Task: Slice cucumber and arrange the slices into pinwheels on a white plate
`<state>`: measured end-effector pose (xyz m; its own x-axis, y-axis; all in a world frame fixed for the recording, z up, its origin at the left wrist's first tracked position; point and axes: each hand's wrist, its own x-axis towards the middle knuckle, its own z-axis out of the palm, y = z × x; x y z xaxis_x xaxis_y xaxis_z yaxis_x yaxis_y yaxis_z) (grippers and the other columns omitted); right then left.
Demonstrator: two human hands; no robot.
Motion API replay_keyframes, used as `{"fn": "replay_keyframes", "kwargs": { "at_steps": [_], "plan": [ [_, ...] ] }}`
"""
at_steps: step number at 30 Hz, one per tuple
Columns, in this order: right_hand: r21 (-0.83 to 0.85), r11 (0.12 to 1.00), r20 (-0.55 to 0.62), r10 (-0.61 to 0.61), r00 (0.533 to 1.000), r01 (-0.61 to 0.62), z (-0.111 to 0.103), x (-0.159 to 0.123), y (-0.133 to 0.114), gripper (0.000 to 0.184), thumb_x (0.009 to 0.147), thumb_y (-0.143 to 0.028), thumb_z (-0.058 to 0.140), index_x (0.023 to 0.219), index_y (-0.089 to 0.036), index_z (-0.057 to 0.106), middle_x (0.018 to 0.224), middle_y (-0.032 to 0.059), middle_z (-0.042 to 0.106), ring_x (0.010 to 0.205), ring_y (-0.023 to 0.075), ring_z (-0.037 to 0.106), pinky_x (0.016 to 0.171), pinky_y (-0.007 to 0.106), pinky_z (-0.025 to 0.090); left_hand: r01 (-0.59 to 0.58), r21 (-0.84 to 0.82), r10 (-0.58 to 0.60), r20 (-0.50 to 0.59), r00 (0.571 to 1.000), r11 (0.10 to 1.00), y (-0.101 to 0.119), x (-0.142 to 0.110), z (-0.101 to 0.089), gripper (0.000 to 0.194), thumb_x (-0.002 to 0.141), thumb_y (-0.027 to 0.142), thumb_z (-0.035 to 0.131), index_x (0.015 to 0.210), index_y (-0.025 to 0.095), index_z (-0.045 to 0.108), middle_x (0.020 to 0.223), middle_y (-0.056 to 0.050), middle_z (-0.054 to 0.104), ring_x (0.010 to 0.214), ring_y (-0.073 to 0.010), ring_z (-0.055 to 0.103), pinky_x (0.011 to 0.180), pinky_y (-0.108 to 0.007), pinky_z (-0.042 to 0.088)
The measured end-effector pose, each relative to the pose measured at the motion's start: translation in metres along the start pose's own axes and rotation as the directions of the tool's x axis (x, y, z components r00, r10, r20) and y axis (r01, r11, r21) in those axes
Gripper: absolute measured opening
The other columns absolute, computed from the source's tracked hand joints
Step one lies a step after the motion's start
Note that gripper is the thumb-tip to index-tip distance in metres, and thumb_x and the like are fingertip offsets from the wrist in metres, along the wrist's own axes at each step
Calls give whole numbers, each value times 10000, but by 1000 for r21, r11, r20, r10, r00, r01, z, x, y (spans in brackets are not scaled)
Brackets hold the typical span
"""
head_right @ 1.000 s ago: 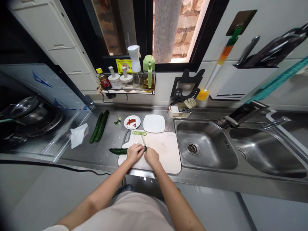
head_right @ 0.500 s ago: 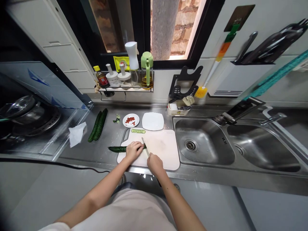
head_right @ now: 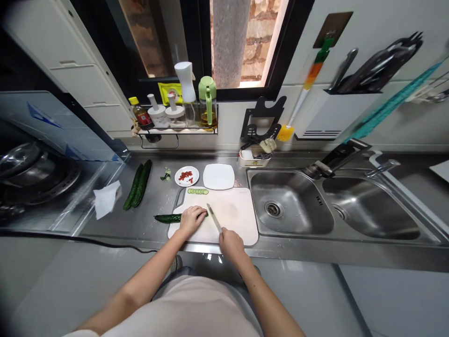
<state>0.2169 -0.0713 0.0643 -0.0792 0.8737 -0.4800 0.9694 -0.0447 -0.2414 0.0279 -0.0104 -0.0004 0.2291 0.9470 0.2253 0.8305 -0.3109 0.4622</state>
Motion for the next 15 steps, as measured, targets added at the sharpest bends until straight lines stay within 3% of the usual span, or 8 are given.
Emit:
{"fn": "replay_keyframes", "kwargs": {
  "at_steps": [6,12,15],
  "plan": [
    [-64,996,-67,55,996,-60,-3,1,5,306,970,-275,335,1158,-221,570,972,111,700,922,230,658,725,298,386,32,-54,-32,-1,999,998,-2,0,-4,201,900,332,535,1009,261,689,974,-24,695,921,-164,610,832,-294,445],
    [-45,996,-161,75,984,-83,-3,-3,5,268,946,-303,413,1159,-246,566,998,69,689,930,225,645,735,288,375,167,-180,-187,-99,977,969,-12,6,-16,235,898,337,523,1039,240,685,1026,-40,691,964,-179,612,844,-300,472],
    [-56,995,-190,72,979,-84,-5,-5,5,270,919,-277,468,1170,-235,559,1024,64,677,956,220,626,764,284,366,163,-217,-193,-126,973,962,-10,13,-23,237,900,334,519,1043,237,681,1024,-42,687,960,-180,609,861,-308,470]
  ]
}}
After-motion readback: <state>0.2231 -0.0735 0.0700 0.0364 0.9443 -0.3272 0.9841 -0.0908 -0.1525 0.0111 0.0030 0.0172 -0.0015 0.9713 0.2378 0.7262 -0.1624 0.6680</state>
